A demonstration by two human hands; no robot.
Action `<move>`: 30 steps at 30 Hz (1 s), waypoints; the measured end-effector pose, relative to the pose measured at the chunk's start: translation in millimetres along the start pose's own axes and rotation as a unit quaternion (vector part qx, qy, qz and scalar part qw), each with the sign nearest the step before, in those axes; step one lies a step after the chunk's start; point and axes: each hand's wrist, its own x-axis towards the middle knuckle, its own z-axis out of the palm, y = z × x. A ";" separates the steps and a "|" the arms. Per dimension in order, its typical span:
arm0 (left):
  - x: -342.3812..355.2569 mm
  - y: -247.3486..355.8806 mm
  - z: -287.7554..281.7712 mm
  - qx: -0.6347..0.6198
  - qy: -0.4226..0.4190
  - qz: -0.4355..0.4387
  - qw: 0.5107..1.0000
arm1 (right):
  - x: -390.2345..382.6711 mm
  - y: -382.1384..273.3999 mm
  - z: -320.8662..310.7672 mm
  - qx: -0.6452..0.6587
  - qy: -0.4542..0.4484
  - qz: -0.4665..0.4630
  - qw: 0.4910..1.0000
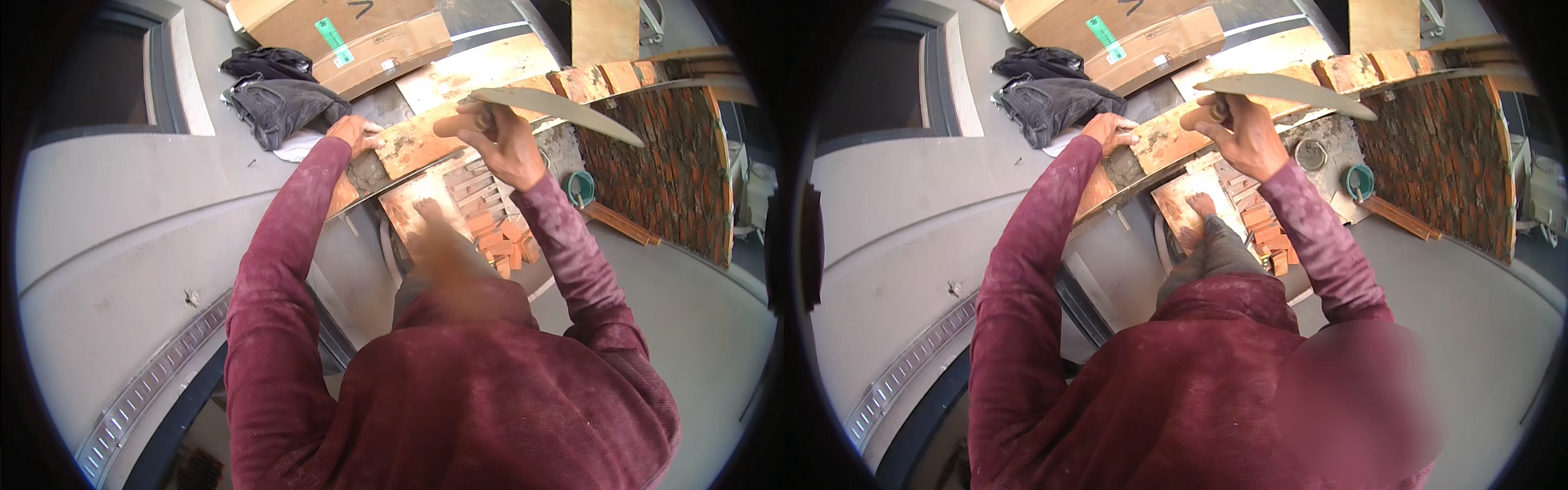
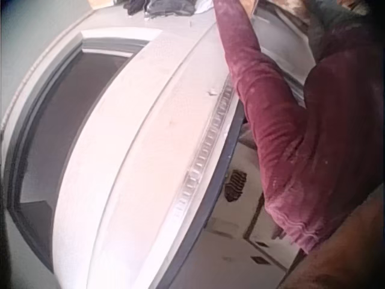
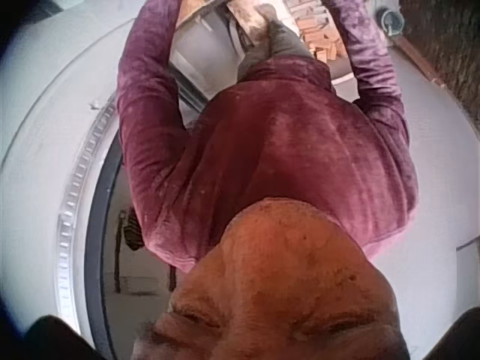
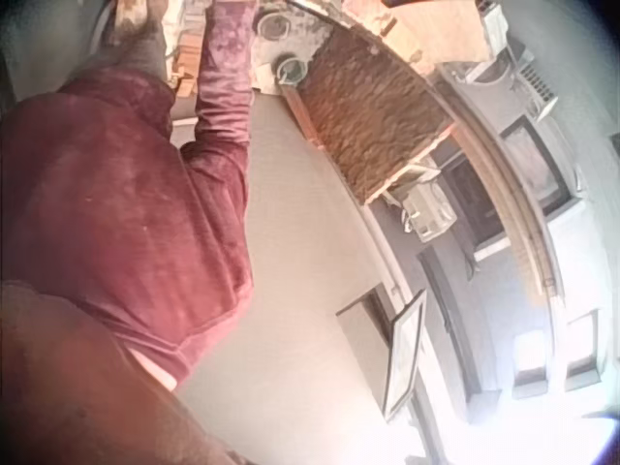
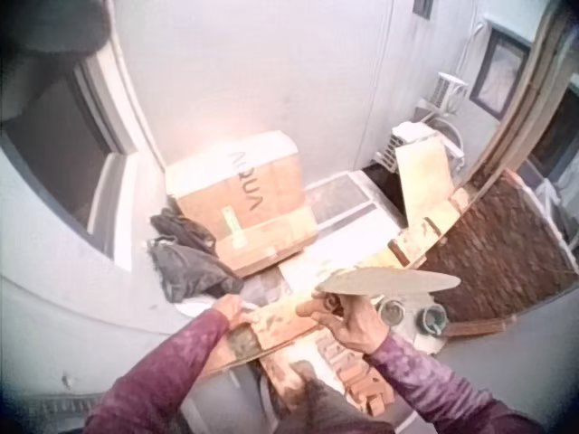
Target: The person builds a brick wall by applying mortar with a trowel, placing bricks on the mortar bed, and using a trowel handle to tap the bricks into alignment with a guide string.
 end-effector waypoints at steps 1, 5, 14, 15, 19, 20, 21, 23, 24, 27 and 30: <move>-0.4 -4.5 -1.4 -0.004 -0.002 0.008 1.000 | 8.5 5.0 7.7 0.001 0.001 -0.017 1.000; -21.7 -2.4 -55.8 0.055 0.063 0.067 0.994 | 18.9 4.7 18.8 0.026 -0.020 -0.019 0.999; -200.9 170.5 -139.4 -0.170 0.530 0.072 0.828 | 7.4 -2.8 -25.9 0.152 0.071 -0.019 0.986; -221.4 175.4 -120.4 -0.030 0.563 0.117 0.818 | 6.5 -3.5 -33.8 0.157 0.070 -0.014 0.985; -296.5 195.2 -47.3 0.217 0.709 0.140 0.656 | 19.5 -0.9 -38.9 0.042 0.009 -0.007 0.999; -319.8 188.4 -36.3 0.205 0.752 0.139 0.610 | 20.1 -0.2 -39.5 0.026 0.007 -0.010 1.000; -332.7 187.0 -31.8 0.148 0.780 0.176 0.583 | 19.9 1.8 -40.8 0.021 0.017 -0.024 0.999; -351.8 185.9 -25.0 0.175 0.812 0.079 0.551 | 20.1 4.3 -48.9 0.011 0.043 -0.066 0.997; -358.2 182.9 -20.3 0.203 0.822 0.032 0.531 | 18.8 4.3 -54.9 -0.007 0.062 -0.071 0.996; -361.2 180.1 7.5 0.165 0.751 -0.024 0.639 | 11.6 17.1 -76.1 0.035 0.134 -0.080 0.987; -332.8 180.3 52.4 0.032 0.567 -0.049 0.822 | -3.9 28.4 -93.1 0.107 0.221 -0.098 0.964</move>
